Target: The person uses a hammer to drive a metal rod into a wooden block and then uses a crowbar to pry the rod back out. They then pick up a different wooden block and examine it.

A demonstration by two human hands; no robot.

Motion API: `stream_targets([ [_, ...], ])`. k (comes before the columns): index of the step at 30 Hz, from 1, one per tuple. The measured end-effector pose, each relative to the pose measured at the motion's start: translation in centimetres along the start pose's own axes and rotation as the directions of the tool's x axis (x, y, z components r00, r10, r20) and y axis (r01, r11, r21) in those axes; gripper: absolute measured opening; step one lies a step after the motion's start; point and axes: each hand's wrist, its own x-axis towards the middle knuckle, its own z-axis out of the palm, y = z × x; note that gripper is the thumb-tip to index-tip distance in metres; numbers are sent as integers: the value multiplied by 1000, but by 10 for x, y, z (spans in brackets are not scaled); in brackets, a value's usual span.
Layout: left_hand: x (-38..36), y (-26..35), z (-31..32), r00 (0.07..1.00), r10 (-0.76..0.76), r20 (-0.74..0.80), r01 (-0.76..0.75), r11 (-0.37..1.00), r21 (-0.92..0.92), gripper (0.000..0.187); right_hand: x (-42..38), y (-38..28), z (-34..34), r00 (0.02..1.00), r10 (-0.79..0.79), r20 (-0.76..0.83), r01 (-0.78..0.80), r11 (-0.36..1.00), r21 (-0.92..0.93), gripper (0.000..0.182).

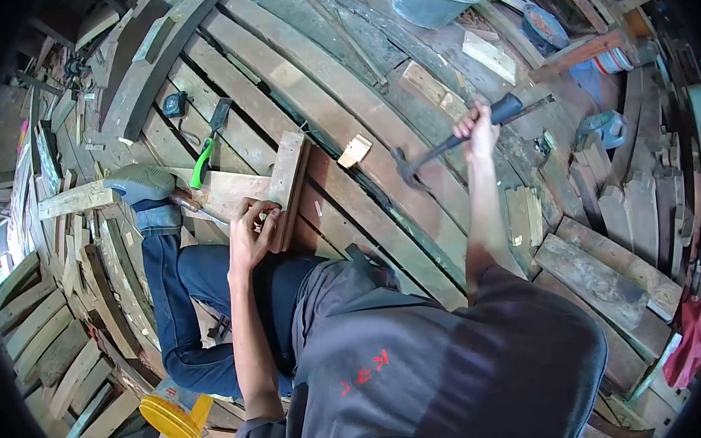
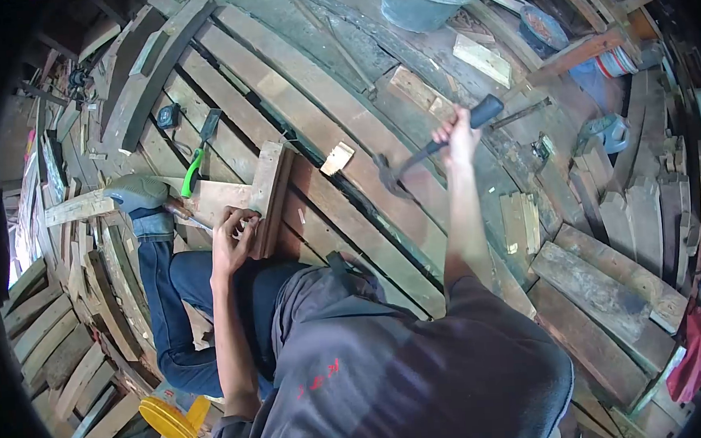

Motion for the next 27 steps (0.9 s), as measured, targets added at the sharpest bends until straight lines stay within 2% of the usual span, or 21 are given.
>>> stream_targets([
  [1,-1,1,0,1000,-11,0,11,1000,-2,13,2,-3,-10,998,36,41,-34,998,-61,29],
  [3,-3,0,2,999,-32,-3,32,999,-23,13,3,0,-25,975,218,43,-208,964,-165,29],
  [6,-2,0,1,1000,-26,5,26,1000,-7,14,3,17,-41,879,475,40,-448,852,-270,27],
  [9,-3,1,2,999,-34,1,34,999,-19,14,-1,48,-52,879,472,-68,-441,748,-496,27],
  [10,-4,1,1,1000,-31,-4,31,999,-18,14,0,60,-56,894,436,-105,-415,716,-562,24],
  [12,-5,2,1,999,-50,13,51,998,-28,14,3,72,-60,988,99,-122,-155,472,-868,34],
  [14,-8,1,0,999,-52,-3,52,998,-46,15,1,66,-49,1000,14,-11,-12,56,-998,40],
  [15,-8,-2,0,999,-32,-8,31,999,-30,15,-1,64,-38,998,-12,68,65,-161,-985,45],
  [18,-11,-5,-1,1000,-23,-5,23,999,-32,15,-3,74,-23,996,-48,75,61,-242,-968,48],
  [19,-11,-8,-1,1000,3,-15,-4,999,-52,15,-8,73,-18,999,-24,37,30,-248,-968,54],
  [22,-13,-10,-2,1000,9,-14,-9,999,-40,16,-4,94,-22,958,-241,157,56,-379,-924,65],
  [24,-15,-12,-1,1000,-3,-13,3,999,-46,16,-17,89,-8,913,-224,340,229,-409,-884,60],
  [26,-16,-13,0,1000,-3,-15,2,999,-52,16,-43,88,16,812,-232,536,412,-424,-807,51],
  [27,-16,-13,0,1000,5,-22,-6,999,-54,16,-51,92,23,666,-172,726,591,-471,-655,40],
])
